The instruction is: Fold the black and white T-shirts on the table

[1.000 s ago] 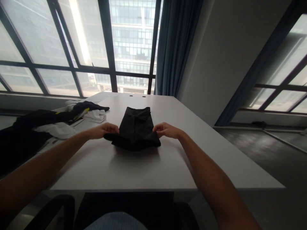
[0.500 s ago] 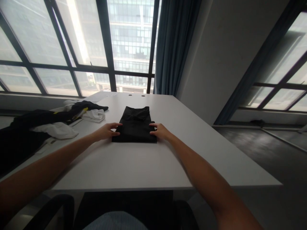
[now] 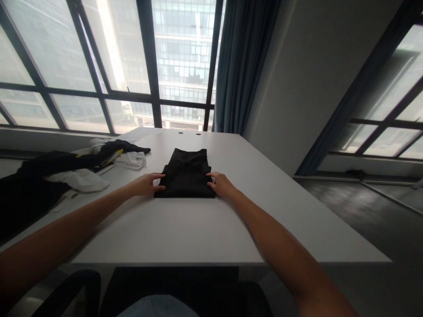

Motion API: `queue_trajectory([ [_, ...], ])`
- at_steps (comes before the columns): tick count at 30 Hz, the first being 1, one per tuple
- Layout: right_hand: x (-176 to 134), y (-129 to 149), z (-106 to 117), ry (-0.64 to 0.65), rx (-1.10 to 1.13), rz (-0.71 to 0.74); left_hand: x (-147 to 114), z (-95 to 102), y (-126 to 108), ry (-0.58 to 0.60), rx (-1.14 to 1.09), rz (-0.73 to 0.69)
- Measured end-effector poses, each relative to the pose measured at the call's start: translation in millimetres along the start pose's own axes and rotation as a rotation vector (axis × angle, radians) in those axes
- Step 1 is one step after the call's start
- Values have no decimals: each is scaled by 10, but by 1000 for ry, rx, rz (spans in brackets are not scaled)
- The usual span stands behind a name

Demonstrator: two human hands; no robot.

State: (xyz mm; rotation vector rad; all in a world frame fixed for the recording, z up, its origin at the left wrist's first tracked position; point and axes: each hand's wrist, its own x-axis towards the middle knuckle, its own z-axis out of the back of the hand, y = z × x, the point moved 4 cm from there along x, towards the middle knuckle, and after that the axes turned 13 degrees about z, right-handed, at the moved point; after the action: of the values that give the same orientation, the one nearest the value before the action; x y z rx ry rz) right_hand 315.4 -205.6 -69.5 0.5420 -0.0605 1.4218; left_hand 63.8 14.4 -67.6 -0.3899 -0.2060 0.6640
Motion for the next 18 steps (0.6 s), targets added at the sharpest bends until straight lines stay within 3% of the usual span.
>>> queue_trajectory([
  [7, 0, 51, 8, 23, -51, -9, -28, -7, -21, 64, 225, 65],
  [10, 0, 51, 27, 33, -80, -38, -67, -35, -84, 42, 236, -67],
  [13, -12, 39, 52, 27, -140, -31, -116, -129, -142, 121, 204, -208],
  [18, -26, 4, -17, 7, -194, 4, -161, -260, -167, 282, 223, -210],
])
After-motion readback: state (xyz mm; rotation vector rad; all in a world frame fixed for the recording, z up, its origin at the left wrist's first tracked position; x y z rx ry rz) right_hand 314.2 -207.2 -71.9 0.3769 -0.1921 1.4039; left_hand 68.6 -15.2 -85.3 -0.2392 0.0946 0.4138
